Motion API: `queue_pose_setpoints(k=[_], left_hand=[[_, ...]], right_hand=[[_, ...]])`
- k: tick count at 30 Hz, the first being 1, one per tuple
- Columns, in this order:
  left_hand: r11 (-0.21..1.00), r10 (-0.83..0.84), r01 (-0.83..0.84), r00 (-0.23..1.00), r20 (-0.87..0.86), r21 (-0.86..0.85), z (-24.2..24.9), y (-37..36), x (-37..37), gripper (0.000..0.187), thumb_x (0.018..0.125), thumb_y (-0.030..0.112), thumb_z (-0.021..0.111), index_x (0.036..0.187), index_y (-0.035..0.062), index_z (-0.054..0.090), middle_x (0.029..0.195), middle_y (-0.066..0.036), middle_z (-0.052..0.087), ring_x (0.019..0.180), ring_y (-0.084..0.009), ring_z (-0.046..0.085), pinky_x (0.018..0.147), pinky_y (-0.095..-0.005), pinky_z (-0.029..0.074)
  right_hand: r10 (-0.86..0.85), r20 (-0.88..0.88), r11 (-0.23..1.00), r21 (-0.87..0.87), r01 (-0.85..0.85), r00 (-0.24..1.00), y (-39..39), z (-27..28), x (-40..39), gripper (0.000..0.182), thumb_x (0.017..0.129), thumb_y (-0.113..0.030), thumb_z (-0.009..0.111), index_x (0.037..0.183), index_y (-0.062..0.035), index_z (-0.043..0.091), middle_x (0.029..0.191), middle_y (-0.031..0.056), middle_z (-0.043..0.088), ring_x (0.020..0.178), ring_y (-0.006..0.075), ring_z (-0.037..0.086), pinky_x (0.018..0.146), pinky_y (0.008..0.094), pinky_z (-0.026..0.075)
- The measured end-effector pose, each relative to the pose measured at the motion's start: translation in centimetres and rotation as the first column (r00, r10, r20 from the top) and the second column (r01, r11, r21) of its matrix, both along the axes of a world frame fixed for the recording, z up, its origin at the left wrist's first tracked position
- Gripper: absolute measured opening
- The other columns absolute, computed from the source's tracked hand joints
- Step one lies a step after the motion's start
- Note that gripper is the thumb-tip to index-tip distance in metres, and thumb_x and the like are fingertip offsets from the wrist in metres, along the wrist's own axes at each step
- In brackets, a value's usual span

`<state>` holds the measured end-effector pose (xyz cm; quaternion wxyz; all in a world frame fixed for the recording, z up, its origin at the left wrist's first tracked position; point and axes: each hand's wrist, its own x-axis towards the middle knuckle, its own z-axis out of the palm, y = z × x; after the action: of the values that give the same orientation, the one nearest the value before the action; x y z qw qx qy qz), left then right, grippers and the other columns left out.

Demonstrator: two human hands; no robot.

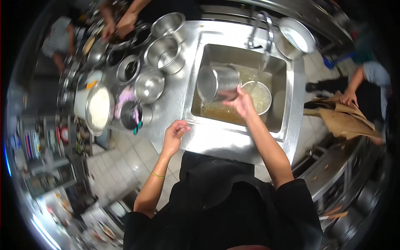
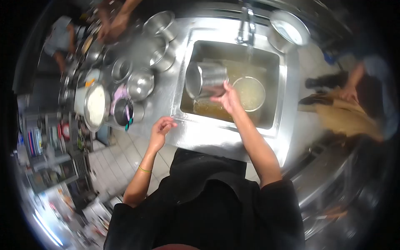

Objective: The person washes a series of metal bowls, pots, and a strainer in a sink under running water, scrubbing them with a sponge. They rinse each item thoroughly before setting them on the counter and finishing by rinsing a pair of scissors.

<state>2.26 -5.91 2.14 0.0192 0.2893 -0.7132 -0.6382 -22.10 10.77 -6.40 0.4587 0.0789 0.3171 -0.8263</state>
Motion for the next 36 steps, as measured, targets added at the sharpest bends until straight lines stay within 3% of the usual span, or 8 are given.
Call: queue_pose_setpoints(k=[5, 10, 12, 23, 27, 31, 33, 36], left_hand=[[0.903, 0.430, -0.428, 0.898, 0.094, -0.040, -1.2, 6.4, 12.1, 0.014, 0.084, -0.002, 0.046, 0.097, 0.0003, 0.052, 0.084, -0.006, 0.062, 0.080, -0.0110, 0.057, 0.077, -0.0244, 0.042], [0.706, 0.708, -0.667, 0.657, 0.258, -0.239, -2.7, 18.7, 24.2, 0.016, 0.083, -0.001, 0.047, 0.097, 0.0018, 0.053, 0.082, -0.008, 0.062, 0.079, -0.0135, 0.058, 0.071, -0.0257, 0.044], [0.633, 0.768, -0.711, 0.525, 0.368, -0.306, -2.9, 24.1, 26.8, 0.015, 0.081, -0.001, 0.049, 0.095, -0.0003, 0.053, 0.079, -0.011, 0.062, 0.081, -0.0185, 0.061, 0.072, -0.0289, 0.046], [0.433, 0.788, -0.868, 0.233, 0.570, -0.244, -9.2, 40.3, 30.1, 0.022, 0.075, 0.007, 0.056, 0.096, 0.0011, 0.055, 0.073, -0.014, 0.061, 0.070, -0.0234, 0.059, 0.066, -0.0335, 0.045], [0.475, 0.748, -0.862, 0.291, 0.597, -0.175, -14.0, 40.0, 31.8, 0.022, 0.074, 0.006, 0.056, 0.095, 0.0018, 0.056, 0.071, -0.012, 0.060, 0.069, -0.0213, 0.059, 0.064, -0.0323, 0.045], [0.443, 0.789, -0.895, 0.359, 0.499, -0.056, -17.8, 37.8, 34.1, 0.018, 0.074, 0.004, 0.055, 0.092, 0.0009, 0.056, 0.070, -0.010, 0.060, 0.067, -0.0167, 0.058, 0.062, -0.0291, 0.045], [0.376, 0.882, -0.926, 0.346, 0.321, -0.035, -17.4, 35.0, 34.8, 0.015, 0.075, 0.001, 0.052, 0.090, -0.0005, 0.055, 0.069, -0.008, 0.059, 0.064, -0.0123, 0.056, 0.059, -0.0258, 0.045], [0.304, 0.935, -0.950, 0.311, 0.168, 0.064, -17.9, 30.3, 35.7, 0.009, 0.080, 0.001, 0.050, 0.088, -0.0009, 0.053, 0.069, -0.006, 0.059, 0.061, -0.0125, 0.054, 0.057, -0.0243, 0.044]], right_hand=[[0.183, -0.931, 0.703, 0.349, 0.619, 0.317, -8.5, 1.1, -10.0, 0.035, 0.086, -0.030, 0.052, 0.064, -0.0043, 0.058, 0.061, 0.0059, 0.057, 0.054, 0.0166, 0.045, 0.052, 0.0289, 0.037], [0.425, -0.697, 0.539, -0.318, 0.780, -0.578, -17.8, 0.8, -17.9, 0.028, 0.079, -0.030, 0.049, 0.083, -0.0056, 0.063, 0.076, 0.0197, 0.060, 0.072, 0.0381, 0.056, 0.065, 0.0486, 0.043], [0.800, -0.572, 0.397, 0.279, 0.875, -0.181, -19.5, 2.9, -18.7, 0.038, 0.077, -0.038, 0.051, 0.103, -0.0124, 0.060, 0.084, 0.0170, 0.060, 0.075, 0.0318, 0.058, 0.062, 0.0528, 0.043], [0.789, -0.463, 0.513, 0.134, 0.848, -0.404, -20.7, 1.2, -20.9, 0.032, 0.076, -0.031, 0.053, 0.104, -0.0179, 0.059, 0.100, 0.0094, 0.060, 0.091, 0.0309, 0.056, 0.070, 0.0515, 0.041], [0.240, -0.744, 0.601, -0.391, 0.697, -0.624, -17.7, -0.4, -16.5, 0.025, 0.074, -0.025, 0.056, 0.089, -0.0055, 0.061, 0.089, 0.0129, 0.057, 0.092, 0.0316, 0.052, 0.071, 0.0450, 0.042], [0.216, -0.527, 0.860, 0.501, 0.096, 0.822, -6.5, -8.7, -11.9, 0.014, 0.073, -0.007, 0.049, 0.073, 0.0009, 0.060, 0.069, 0.0151, 0.062, 0.072, 0.0269, 0.061, 0.070, 0.0369, 0.051], [0.115, 0.440, 0.993, -0.062, -0.098, 0.891, 0.1, -19.8, -18.1, 0.033, 0.087, -0.018, 0.039, 0.109, 0.0046, 0.050, 0.110, 0.0184, 0.053, 0.102, 0.0300, 0.051, 0.089, 0.0431, 0.042], [-0.246, 0.171, 0.922, 0.345, 0.176, 0.954, 1.3, -14.6, -13.2, 0.029, 0.089, -0.013, 0.039, 0.114, 0.0016, 0.048, 0.121, 0.0176, 0.048, 0.113, 0.0317, 0.044, 0.098, 0.0445, 0.034]])
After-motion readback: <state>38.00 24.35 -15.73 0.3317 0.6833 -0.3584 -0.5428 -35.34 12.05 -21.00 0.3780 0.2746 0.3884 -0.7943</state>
